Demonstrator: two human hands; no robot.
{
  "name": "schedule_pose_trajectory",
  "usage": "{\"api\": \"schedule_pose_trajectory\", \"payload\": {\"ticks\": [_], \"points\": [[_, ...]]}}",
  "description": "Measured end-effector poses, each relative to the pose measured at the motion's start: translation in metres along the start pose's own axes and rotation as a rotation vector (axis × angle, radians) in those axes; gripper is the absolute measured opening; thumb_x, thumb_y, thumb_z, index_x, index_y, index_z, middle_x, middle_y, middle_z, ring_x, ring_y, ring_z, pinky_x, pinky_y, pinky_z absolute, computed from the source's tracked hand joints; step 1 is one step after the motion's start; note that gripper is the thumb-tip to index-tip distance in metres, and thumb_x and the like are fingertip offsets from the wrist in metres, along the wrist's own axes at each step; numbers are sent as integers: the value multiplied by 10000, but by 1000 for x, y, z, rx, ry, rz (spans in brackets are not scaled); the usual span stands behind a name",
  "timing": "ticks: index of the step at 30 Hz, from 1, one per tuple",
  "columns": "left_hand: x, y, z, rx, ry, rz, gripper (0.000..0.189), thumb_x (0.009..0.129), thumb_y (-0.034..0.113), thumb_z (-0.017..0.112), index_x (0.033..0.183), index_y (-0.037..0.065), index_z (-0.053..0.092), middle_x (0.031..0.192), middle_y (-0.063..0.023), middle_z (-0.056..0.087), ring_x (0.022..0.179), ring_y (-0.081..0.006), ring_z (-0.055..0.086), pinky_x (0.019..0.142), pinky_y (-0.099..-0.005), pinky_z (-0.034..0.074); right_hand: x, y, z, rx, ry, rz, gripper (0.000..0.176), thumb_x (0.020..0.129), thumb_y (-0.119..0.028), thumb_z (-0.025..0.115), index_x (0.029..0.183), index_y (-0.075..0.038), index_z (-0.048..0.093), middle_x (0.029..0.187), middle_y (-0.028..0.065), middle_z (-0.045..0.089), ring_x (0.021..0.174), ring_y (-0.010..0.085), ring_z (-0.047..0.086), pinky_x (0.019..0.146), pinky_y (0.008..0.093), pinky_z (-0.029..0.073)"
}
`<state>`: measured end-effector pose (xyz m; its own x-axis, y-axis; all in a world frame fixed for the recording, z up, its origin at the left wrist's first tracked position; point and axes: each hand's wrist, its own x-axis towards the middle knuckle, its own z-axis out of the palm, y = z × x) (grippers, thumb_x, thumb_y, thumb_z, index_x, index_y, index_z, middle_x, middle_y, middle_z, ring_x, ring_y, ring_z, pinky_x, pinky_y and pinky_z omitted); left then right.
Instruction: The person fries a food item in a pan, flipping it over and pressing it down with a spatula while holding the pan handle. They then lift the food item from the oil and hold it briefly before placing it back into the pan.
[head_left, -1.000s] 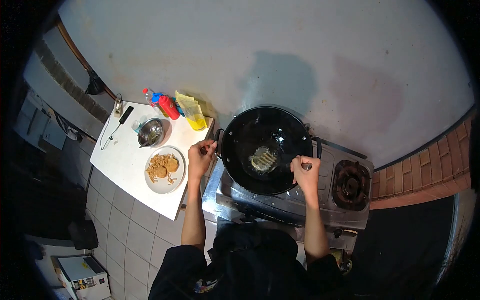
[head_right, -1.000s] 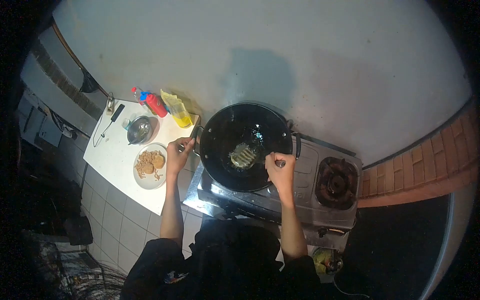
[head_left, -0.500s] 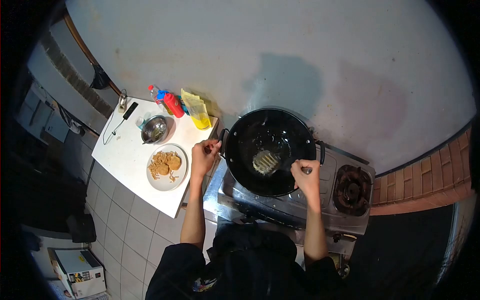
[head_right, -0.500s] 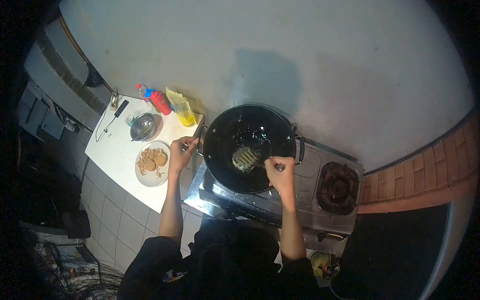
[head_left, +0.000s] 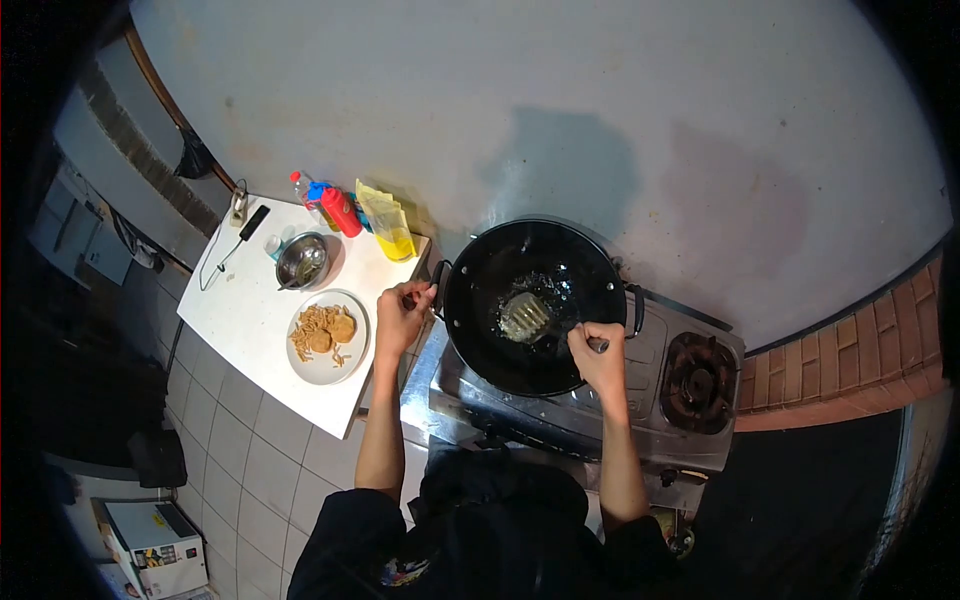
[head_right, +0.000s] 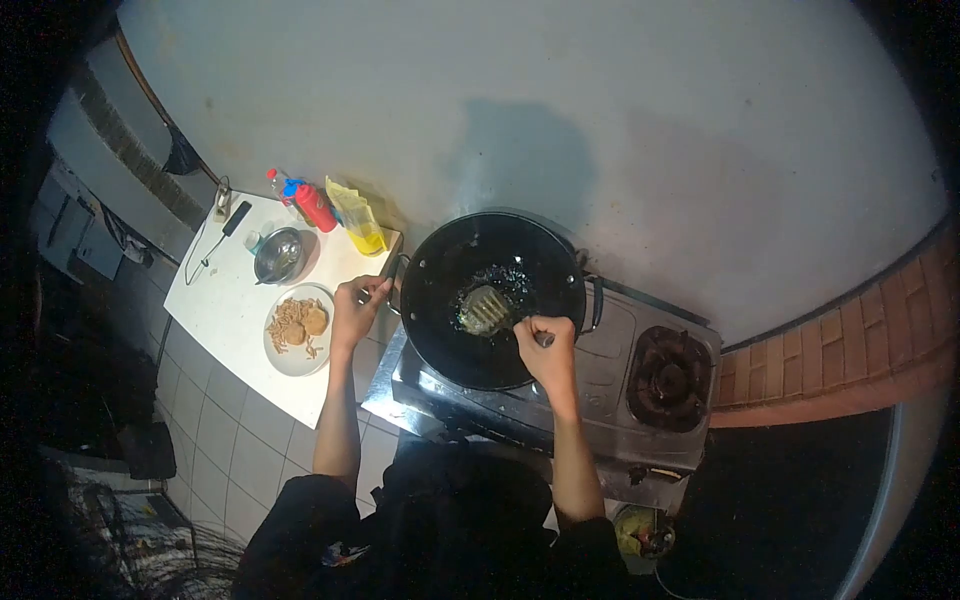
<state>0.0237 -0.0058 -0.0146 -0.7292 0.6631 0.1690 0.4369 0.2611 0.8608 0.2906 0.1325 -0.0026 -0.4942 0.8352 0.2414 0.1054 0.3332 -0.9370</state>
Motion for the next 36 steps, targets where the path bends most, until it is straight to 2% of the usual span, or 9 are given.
{"api": "schedule_pose_trajectory", "payload": {"ticks": [3,5,9,13,21,24,27,30,36], "points": [[0,-1,-1,9,-5,39,245,819,161,719,905,-66,686,610,-60,555,580,-100,489,561,-260,418,1,-7,-6,-33,-15,11,309,807,0,575,547,43,413,486,-2,296,522,15,313,449,257,234],[0,1,0,-6,4,43,241,819,163,718,902,-61,688,610,-59,553,576,-102,488,560,-260,417,3,-16,-9,36,81,261,327,813,-3,574,537,38,405,481,-24,322,506,11,323,436,254,232],[1,0,1,-3,-1,41,244,819,163,718,904,-63,687,609,-58,548,576,-102,486,559,-258,416,-2,6,-1,34,-11,21,316,821,-10,564,523,43,474,457,-43,398,445,6,381,402,235,252],[0,0,0,10,-8,20,253,823,174,718,912,-61,688,609,-50,548,574,-98,489,552,-256,413,-1,-13,-10,55,47,196,329,820,-16,562,510,41,468,450,-41,401,439,11,395,398,233,258],[0,-1,-1,9,-2,30,251,827,173,715,918,-59,690,611,-50,551,567,-98,490,547,-260,416,-4,-9,-4,11,-1,68,321,805,-25,583,526,40,437,467,-40,341,482,1,343,421,251,233],[1,0,0,-5,-14,30,250,827,170,715,924,-59,691,612,-53,557,559,-100,494,542,-262,417,-3,-8,-6,62,77,260,306,795,-21,589,541,43,431,482,-39,314,534,-4,327,448,249,233],[1,0,0,13,-15,14,249,825,167,715,928,-58,692,612,-56,561,559,-101,494,542,-260,415,-4,4,-5,-3,-54,44,302,798,-24,584,513,31,501,464,-28,444,435,18,431,390,215,299],[0,1,-1,26,-6,13,244,823,165,715,921,-57,693,610,-59,562,563,-102,495,547,-259,416,-2,-10,-9,49,35,160,329,804,-27,585,497,15,475,459,-19,465,388,40,440,365,215,299],[-1,0,0,3,-2,26,239,822,162,712,899,-64,690,613,-65,566,571,-107,499,557,-261,418,-8,-5,-7,91,-27,101,324,858,-34,574,540,24,557,468,-4,500,394,36,441,365,215,305]]}}
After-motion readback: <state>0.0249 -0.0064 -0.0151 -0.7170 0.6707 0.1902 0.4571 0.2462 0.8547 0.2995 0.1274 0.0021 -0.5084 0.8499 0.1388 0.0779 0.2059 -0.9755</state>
